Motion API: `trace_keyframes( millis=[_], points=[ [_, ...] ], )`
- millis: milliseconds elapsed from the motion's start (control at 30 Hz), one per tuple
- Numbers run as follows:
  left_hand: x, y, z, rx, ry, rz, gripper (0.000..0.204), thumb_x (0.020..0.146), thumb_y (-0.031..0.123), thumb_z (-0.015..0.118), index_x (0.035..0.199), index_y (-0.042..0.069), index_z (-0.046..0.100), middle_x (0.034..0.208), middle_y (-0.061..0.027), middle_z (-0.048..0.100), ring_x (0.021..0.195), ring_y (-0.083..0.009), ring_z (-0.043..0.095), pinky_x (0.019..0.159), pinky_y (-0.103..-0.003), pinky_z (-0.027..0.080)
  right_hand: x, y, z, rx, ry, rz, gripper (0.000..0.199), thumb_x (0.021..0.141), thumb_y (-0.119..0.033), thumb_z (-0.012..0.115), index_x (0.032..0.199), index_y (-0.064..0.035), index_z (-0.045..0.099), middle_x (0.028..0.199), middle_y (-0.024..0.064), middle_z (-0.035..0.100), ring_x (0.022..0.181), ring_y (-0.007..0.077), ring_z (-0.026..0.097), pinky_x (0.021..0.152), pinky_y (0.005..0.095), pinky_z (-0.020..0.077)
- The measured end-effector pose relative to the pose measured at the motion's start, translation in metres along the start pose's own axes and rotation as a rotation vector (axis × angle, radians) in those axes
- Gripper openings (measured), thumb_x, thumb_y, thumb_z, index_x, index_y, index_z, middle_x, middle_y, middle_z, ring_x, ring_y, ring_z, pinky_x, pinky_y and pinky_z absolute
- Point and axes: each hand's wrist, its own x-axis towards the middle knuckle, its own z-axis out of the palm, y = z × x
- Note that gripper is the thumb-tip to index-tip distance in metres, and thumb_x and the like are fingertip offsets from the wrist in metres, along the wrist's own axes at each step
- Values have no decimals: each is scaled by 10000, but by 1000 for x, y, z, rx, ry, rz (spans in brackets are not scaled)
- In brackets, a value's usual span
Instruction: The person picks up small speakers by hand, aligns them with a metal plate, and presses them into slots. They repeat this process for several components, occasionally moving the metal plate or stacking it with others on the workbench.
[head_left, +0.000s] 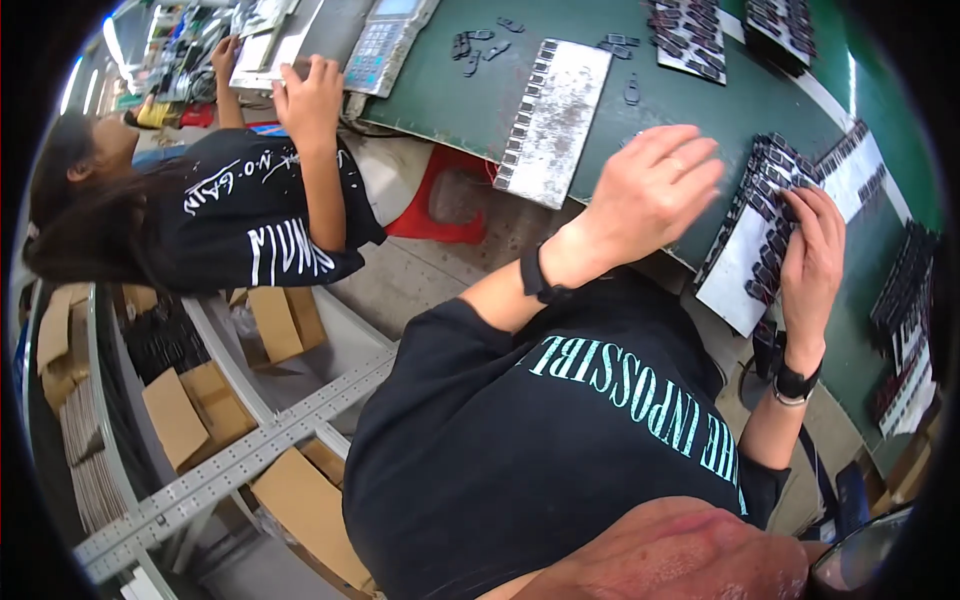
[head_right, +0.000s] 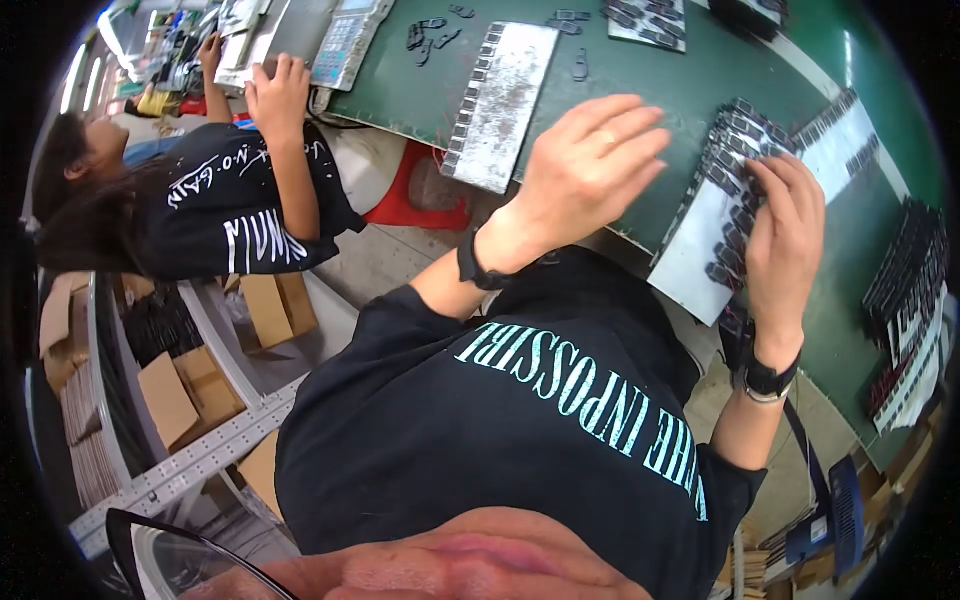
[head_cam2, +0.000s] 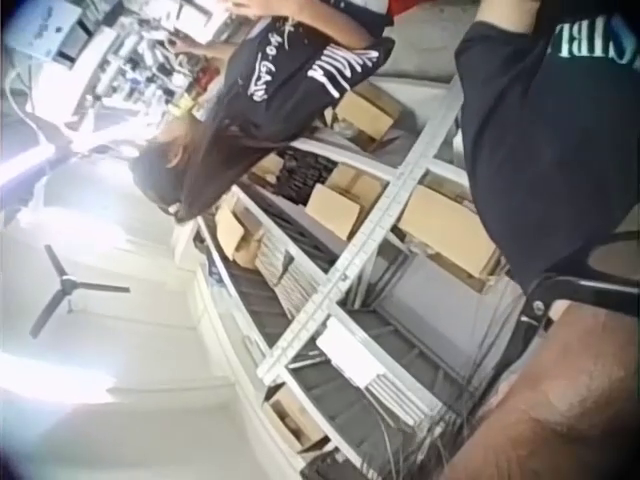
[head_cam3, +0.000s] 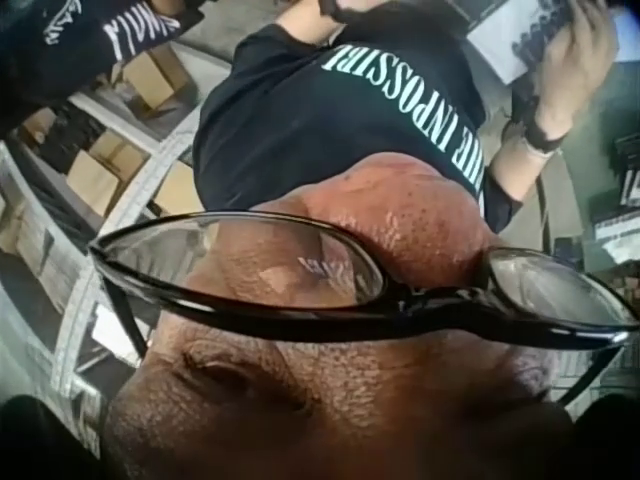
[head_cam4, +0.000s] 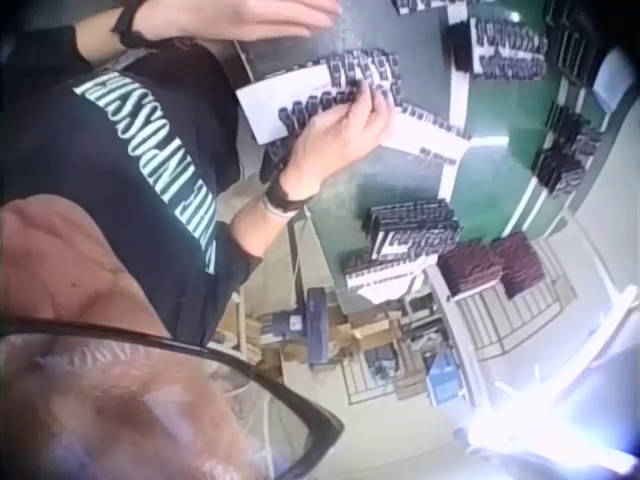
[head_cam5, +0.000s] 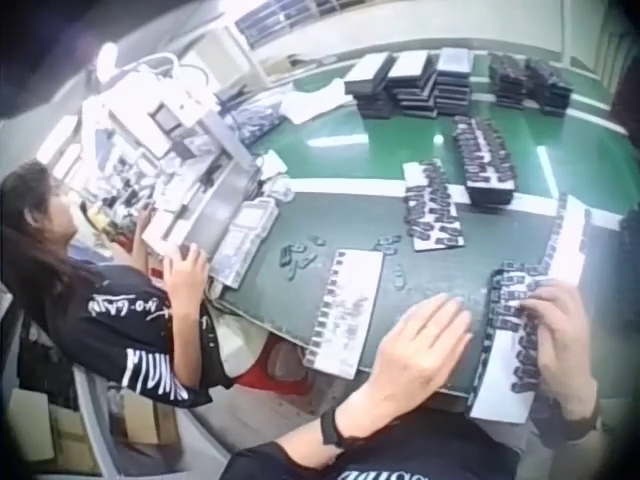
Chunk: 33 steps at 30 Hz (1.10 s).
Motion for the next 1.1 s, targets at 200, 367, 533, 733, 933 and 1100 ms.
trace_keyframes(
  millis=[200,367,533,733,933,1100],
  points=[
    [-63,-13,-84,293,-222,-272,455,762,175,766,1192,81,653,1251,-100,614,1244,-293,531,1126,-487,341,-5,-10,-20,71,57,75,289,919,77,509,1140,4,680,1178,122,648,1189,266,581,1036,354,421],
    [-86,-24,-109,418,-429,-318,535,766,154,756,1275,82,609,1330,-113,581,1305,-274,494,1178,-506,256,-4,-12,-21,166,60,106,257,930,63,529,1120,4,691,1166,120,656,1177,243,591,1031,341,421],
    [-78,-29,-120,356,-448,-244,555,767,79,725,1301,49,580,1339,-128,591,1278,-258,533,1159,-494,308,-4,-13,-29,188,55,96,252,928,66,531,1112,7,693,1158,128,655,1172,251,593,1028,346,424],
    [-37,-44,-127,399,-135,-149,479,765,-44,650,1240,8,616,1185,-123,683,1118,-269,650,1049,-459,462,-1,-1,-39,234,74,158,238,954,29,536,1151,12,670,1154,123,657,1130,245,612,1013,330,435],
    [22,-35,-110,287,61,74,374,788,-43,644,1149,49,674,1084,-85,719,1059,-260,681,1002,-465,504,8,12,-45,871,107,446,342,1036,-174,513,1320,9,565,1162,119,661,1010,190,646,887,290,504],
    [63,0,-70,46,-3,332,329,796,31,704,1109,134,705,1130,-53,712,1108,-250,663,1032,-465,485,20,30,-69,1617,-56,651,407,1048,-270,491,1338,11,537,1161,134,668,951,188,660,756,271,543]
  ],
)
